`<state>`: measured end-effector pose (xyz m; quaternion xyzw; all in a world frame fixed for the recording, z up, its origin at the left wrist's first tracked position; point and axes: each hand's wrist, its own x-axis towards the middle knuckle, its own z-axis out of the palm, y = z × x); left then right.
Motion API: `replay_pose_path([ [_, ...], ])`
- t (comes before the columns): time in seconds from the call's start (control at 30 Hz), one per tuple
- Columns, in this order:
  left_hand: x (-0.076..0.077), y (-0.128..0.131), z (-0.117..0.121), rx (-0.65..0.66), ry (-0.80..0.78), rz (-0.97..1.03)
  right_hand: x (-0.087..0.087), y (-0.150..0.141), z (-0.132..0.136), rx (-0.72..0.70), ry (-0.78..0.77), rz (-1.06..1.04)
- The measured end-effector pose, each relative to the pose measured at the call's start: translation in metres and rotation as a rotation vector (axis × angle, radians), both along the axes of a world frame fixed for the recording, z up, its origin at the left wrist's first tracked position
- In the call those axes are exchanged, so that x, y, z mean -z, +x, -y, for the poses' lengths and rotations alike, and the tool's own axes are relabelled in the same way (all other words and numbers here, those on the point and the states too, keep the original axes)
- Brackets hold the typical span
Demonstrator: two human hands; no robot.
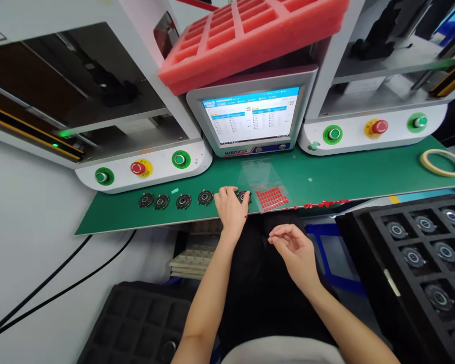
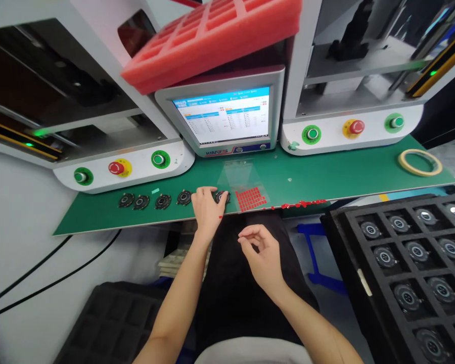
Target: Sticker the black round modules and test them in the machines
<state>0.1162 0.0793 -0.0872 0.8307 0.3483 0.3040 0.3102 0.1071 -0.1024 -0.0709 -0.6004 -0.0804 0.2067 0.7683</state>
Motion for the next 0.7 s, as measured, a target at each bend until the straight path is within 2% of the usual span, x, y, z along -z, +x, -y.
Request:
replay_pose_path([
  [0.1, -0.006, -0.007, 0.013, 0.064, 0.040, 0.201, -0.004, -0.005, -0.006, 0.012, -0.007, 0.038],
  [0.23, -0.017, -0.018, 0.038, 0.225, 0.032, 0.451, -0.016, -0.016, -0.012, 0.031, -0.011, 0.225],
  [0.33, -0.023, -0.022, 0.049, 0.264, 0.047, 0.571, -0.021, -0.023, -0.013, 0.027, 0.001, 0.331],
  [0.53, -0.032, -0.024, 0.051, 0.313, 0.120, 0.626, -0.022, -0.029, -0.009, 0.065, -0.026, 0.469],
  [0.7, -0.035, -0.027, 0.051, 0.329, 0.186, 0.584, -0.024, -0.029, -0.007, 0.097, -0.089, 0.482],
])
